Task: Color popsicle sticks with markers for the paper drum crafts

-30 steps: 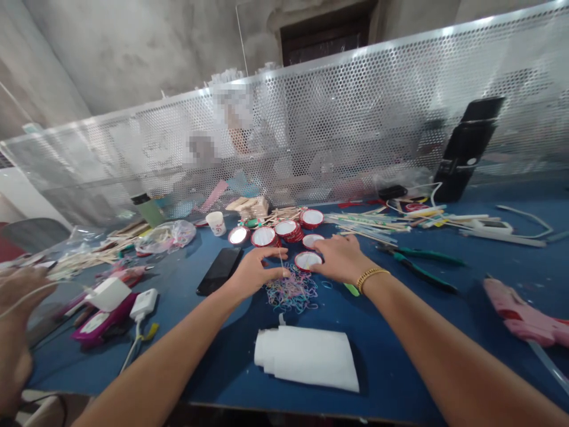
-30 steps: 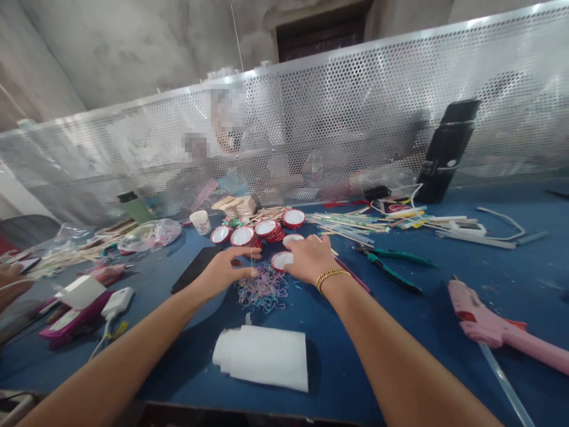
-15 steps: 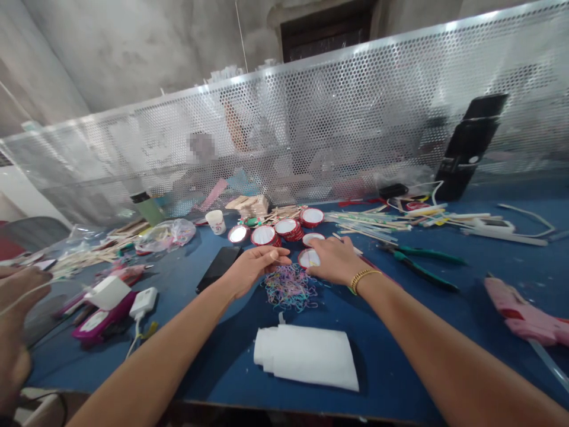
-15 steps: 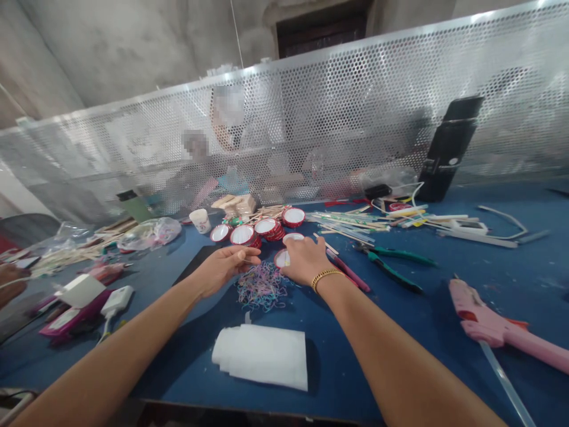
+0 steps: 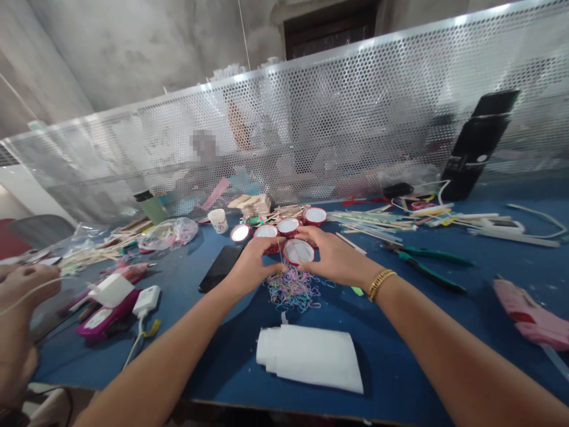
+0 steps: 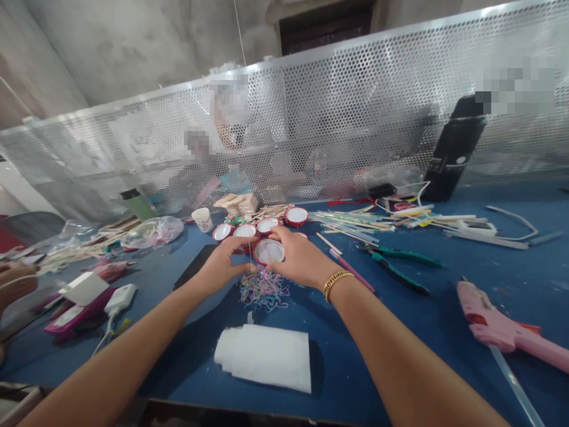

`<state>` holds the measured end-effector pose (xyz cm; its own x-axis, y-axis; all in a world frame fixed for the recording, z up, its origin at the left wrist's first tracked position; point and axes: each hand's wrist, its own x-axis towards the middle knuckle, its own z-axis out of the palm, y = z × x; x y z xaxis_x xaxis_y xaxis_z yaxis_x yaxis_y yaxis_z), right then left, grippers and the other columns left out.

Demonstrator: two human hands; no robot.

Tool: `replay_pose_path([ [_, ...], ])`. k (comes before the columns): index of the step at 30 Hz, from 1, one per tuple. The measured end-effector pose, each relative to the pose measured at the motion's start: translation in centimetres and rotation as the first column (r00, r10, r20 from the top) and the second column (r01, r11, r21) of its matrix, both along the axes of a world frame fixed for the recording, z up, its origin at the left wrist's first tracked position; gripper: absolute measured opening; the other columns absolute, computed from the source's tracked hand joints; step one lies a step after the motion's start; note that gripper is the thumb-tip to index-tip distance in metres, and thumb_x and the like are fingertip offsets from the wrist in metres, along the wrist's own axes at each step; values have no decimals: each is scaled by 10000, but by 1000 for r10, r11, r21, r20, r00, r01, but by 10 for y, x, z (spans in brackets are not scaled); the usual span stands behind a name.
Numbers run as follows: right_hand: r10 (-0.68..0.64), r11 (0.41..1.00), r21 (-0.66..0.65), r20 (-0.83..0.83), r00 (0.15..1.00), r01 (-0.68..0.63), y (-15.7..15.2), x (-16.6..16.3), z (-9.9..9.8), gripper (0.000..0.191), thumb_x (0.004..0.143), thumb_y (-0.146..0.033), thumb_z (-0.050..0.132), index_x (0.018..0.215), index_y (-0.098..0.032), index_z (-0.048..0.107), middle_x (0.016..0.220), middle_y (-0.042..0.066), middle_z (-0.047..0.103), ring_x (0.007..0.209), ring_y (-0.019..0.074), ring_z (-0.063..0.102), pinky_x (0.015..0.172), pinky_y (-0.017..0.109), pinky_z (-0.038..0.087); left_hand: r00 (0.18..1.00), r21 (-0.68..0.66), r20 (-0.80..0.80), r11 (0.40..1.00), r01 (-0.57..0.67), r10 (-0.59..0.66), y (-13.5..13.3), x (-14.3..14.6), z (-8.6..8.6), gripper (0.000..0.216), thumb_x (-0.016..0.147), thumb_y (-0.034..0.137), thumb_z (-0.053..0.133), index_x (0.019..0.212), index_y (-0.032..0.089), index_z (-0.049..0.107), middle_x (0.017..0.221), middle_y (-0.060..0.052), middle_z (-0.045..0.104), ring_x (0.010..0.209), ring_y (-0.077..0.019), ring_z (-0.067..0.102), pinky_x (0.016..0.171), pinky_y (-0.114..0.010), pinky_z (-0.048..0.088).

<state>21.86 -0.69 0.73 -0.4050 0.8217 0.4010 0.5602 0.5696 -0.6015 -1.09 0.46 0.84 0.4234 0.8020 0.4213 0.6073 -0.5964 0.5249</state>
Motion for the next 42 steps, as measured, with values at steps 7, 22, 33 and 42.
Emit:
replay_pose_path([
  [7, 20, 1000, -6, -29, 999, -20, 0, -2, 0, 786, 715, -323, 762, 1415, -190, 431, 1395, 142, 574, 1264, 293, 558, 1044, 451, 453, 999, -25, -31, 999, -39, 38, 1, 0, -5, 648, 713, 372, 805, 1301, 193, 599, 1301, -106, 635, 1185, -273, 576, 1041, -421, 431],
  [22, 35, 999, 27, -51, 998, -34, -2, -7, 0, 779, 689, -348, 807, 1380, -172, 492, 1378, 145, 590, 1221, 280, 592, 1032, 425, 467, 992, -167, 112, 983, 77, -58, -6, 5, -1, 687, 690, 330, 819, 1298, 157, 550, 1327, -150, 595, 1159, -259, 596, 1000, -427, 481],
  [33, 65, 998, 9, -162, 985, -64, -3, -6, 3, 685, 688, -302, 821, 1304, -176, 547, 1330, 134, 628, 1222, 260, 599, 1039, 411, 476, 968, -296, 236, 942, 160, -90, -5, 8, -2, 704, 643, 223, 829, 1287, 132, 558, 1306, -167, 603, 1118, -268, 608, 990, -439, 473],
  [42, 12, 998, 59, -73, 997, -8, -3, -10, 1, 674, 680, -373, 831, 1281, -196, 583, 1300, 133, 648, 1204, 281, 608, 1021, 437, 473, 959, -317, 273, 934, 166, -78, -1, 7, -11, 721, 632, 236, 832, 1298, 137, 574, 1253, -159, 645, 1080, -271, 628, 950, -413, 488],
])
